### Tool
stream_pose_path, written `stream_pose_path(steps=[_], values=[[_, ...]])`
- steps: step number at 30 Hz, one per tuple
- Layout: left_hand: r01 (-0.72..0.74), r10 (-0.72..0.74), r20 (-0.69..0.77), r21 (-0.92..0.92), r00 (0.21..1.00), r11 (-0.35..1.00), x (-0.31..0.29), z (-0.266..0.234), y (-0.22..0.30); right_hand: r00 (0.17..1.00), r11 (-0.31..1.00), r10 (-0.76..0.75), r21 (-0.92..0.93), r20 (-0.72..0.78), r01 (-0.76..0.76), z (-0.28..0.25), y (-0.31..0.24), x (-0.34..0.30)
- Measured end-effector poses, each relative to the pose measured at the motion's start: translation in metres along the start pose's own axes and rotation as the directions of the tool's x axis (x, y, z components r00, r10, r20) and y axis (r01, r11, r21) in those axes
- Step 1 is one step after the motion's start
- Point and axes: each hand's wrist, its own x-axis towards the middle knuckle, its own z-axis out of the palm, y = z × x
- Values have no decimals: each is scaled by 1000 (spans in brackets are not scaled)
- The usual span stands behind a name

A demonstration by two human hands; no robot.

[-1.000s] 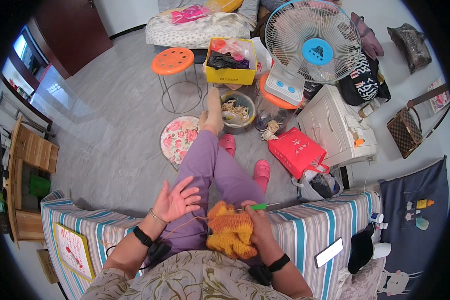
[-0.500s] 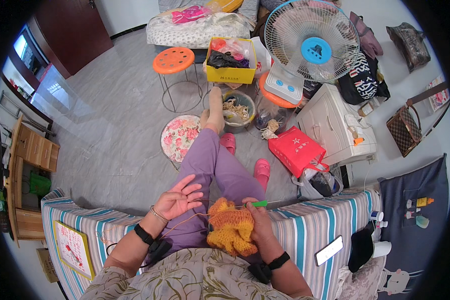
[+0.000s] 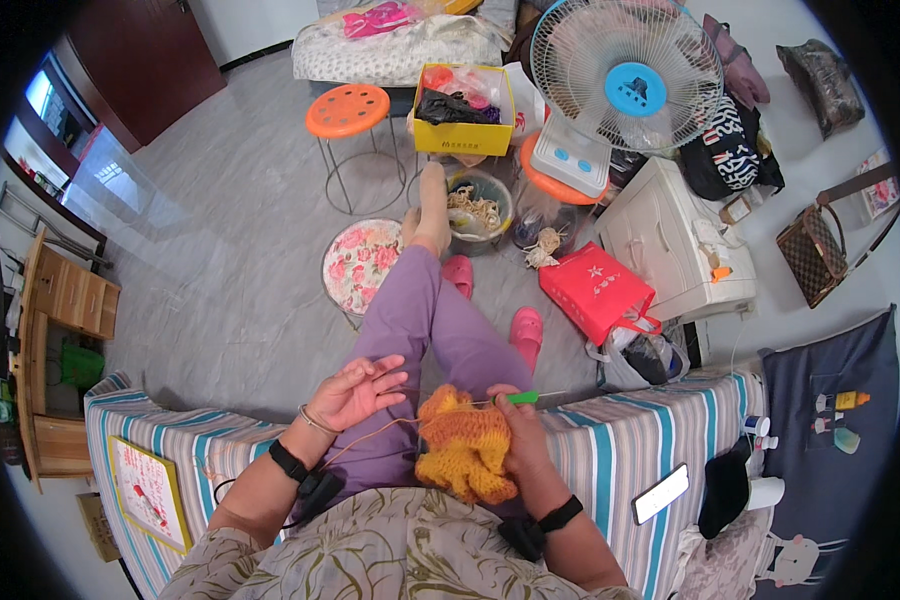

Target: The person is crocheting a yellow and orange object using a green crochet hook.

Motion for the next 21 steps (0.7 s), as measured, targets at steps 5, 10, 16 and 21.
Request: stream_pose_path(steps=[5, 10, 16, 21], values=[[-1, 1, -2, -9, 1000, 1000, 0, 1, 0, 1000, 1000, 12, 5, 12, -12, -3, 1, 1], [-10, 10, -2, -36, 1000, 999, -2, 1, 0, 1000, 1000, -12, 8, 29, 12, 1, -1, -1], [-17, 17, 11, -4, 1000, 1000, -3, -6, -3, 999, 999, -30, 12, 36, 30, -2, 1, 1], [-37, 41, 55, -66, 998, 997, -3, -10, -4, 999, 1000, -17, 19, 30, 16, 5, -1, -3]])
